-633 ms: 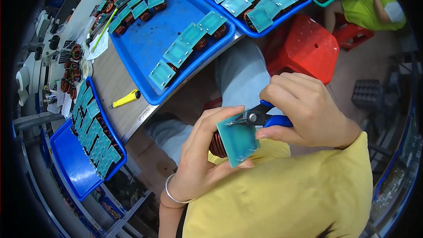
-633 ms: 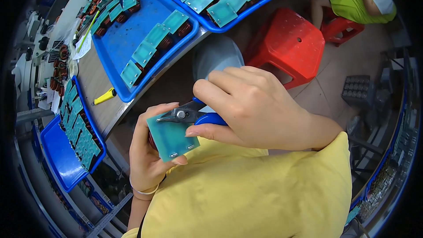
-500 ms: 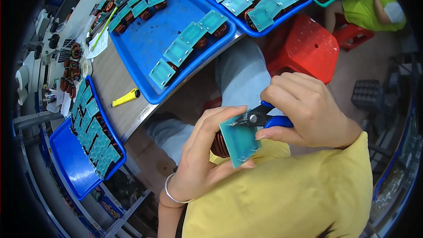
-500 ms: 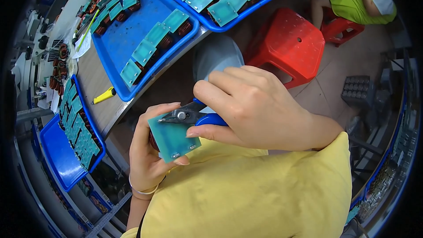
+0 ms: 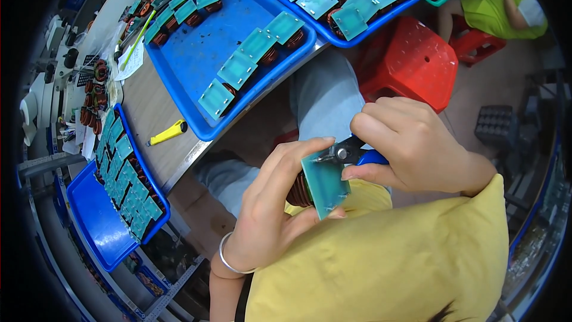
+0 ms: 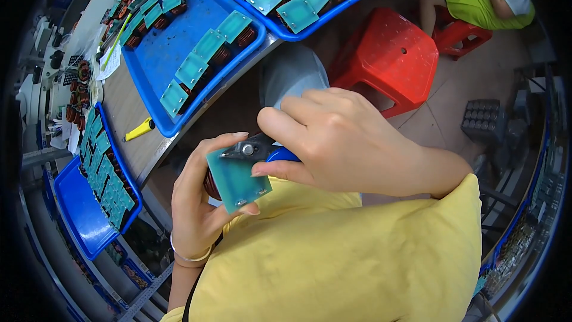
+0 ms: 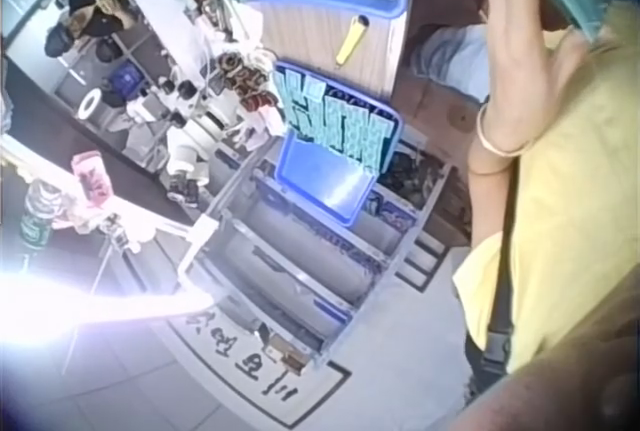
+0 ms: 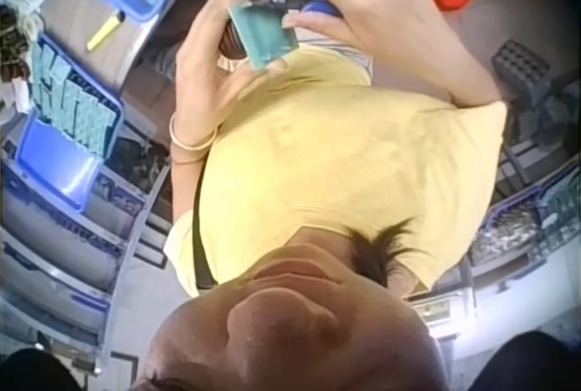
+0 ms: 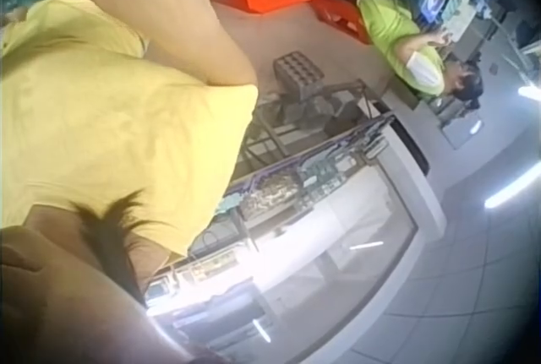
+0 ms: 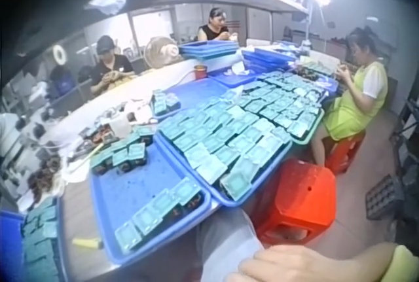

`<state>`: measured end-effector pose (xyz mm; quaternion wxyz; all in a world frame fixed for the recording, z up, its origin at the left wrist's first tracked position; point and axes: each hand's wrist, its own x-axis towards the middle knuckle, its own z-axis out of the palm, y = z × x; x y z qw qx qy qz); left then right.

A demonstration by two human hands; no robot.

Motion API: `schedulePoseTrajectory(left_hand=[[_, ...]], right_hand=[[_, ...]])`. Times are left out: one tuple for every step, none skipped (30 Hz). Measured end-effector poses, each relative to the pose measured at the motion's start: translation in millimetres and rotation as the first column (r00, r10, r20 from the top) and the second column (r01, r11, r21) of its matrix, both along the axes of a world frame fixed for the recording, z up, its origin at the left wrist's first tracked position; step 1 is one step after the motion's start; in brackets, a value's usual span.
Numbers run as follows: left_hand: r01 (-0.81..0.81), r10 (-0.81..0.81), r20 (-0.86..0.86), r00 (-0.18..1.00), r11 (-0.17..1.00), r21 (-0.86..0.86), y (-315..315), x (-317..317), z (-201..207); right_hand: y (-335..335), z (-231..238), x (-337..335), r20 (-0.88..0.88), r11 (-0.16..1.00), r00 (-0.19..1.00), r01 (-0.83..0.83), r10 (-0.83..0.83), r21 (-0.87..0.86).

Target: Trimming excess wire leads from electronic transformer components using wire cutters.

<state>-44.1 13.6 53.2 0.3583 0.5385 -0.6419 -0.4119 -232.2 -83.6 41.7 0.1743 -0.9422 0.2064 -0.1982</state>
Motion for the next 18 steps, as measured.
schedulePoseTrajectory(left_hand=[[0.004,-0.004,0.001,1.0,1.0,-0.001,-1,0,-2],[0.012,-0.012,-0.014,1.0,1.0,-0.006,-3,-1,-6],[0.021,-0.021,-0.03,0.999,1.0,-0.01,-4,-1,-10],[0.025,-0.025,-0.028,0.999,1.0,-0.009,-4,-2,-13],[0.015,-0.015,-0.013,1.0,1.0,-0.006,-3,-2,-15],[0.006,-0.006,0.002,1.0,1.0,-0.003,-3,-1,-17],[0.012,-0.012,0.0,1.0,1.0,-0.002,-4,-2,-20],[0.019,-0.018,-0.046,0.999,0.999,0.034,-6,-2,-22],[0.028,-0.021,-0.09,0.996,0.997,0.07,-7,-1,-24],[0.018,-0.013,-0.081,0.997,0.998,0.067,-5,0,-24],[-0.033,0.077,-0.269,0.96,0.986,0.164,-2,0,-25],[-0.066,0.181,-0.436,0.882,0.962,0.266,1,0,-25],[-0.089,0.196,-0.421,0.886,0.962,0.259,1,1,-25],[-0.006,0.204,-0.67,0.713,0.958,0.286,0,1,-27],[0.081,0.212,-0.854,0.475,0.956,0.282,-2,2,-29],[0.145,0.1,-0.899,0.427,0.973,0.178,-6,7,-38],[0.164,0.109,-0.919,0.379,0.969,0.183,-5,7,-35],[0.187,0.089,-0.957,0.275,0.972,0.144,-4,6,-35]], right_hand=[[0,-5,0,0.028,1.0,1.0,0.004,-0.004,0.005],[0,-8,-2,0.029,1.0,1.0,0.008,-0.008,0.004],[2,-11,-3,0.017,0.999,1.0,0.014,-0.015,0.035],[3,-13,-4,0.006,0.998,1.0,0.02,-0.02,0.067],[4,-15,-5,0.008,0.997,1.0,0.024,-0.025,0.067],[5,-17,-5,0.014,0.996,0.999,0.033,-0.034,0.086],[5,-19,-6,0.017,0.994,0.999,0.044,-0.046,0.103],[6,-20,-7,0.015,0.993,0.999,0.05,-0.052,0.104],[5,-21,-8,0.019,0.99,0.998,0.049,-0.052,0.135],[3,-21,-7,0.034,0.986,0.999,0.032,-0.038,0.162],[2,-20,-8,0.045,0.987,0.999,0.021,-0.028,0.16],[1,-18,-13,0.081,0.967,0.995,0.032,-0.054,0.254],[0,-18,-15,0.12,0.939,0.99,0.028,-0.073,0.344],[-2,-21,-17,0.139,0.941,0.989,0.005,-0.055,0.338],[-2,-25,-20,0.101,0.891,0.99,0.047,-0.103,0.452],[-2,-30,-20,0.058,0.826,0.988,0.089,-0.145,0.556],[0,-33,-19,0.085,0.838,0.987,0.066,-0.133,0.542],[2,-40,-16,0.035,0.81,0.988,0.1,-0.147,0.577]])
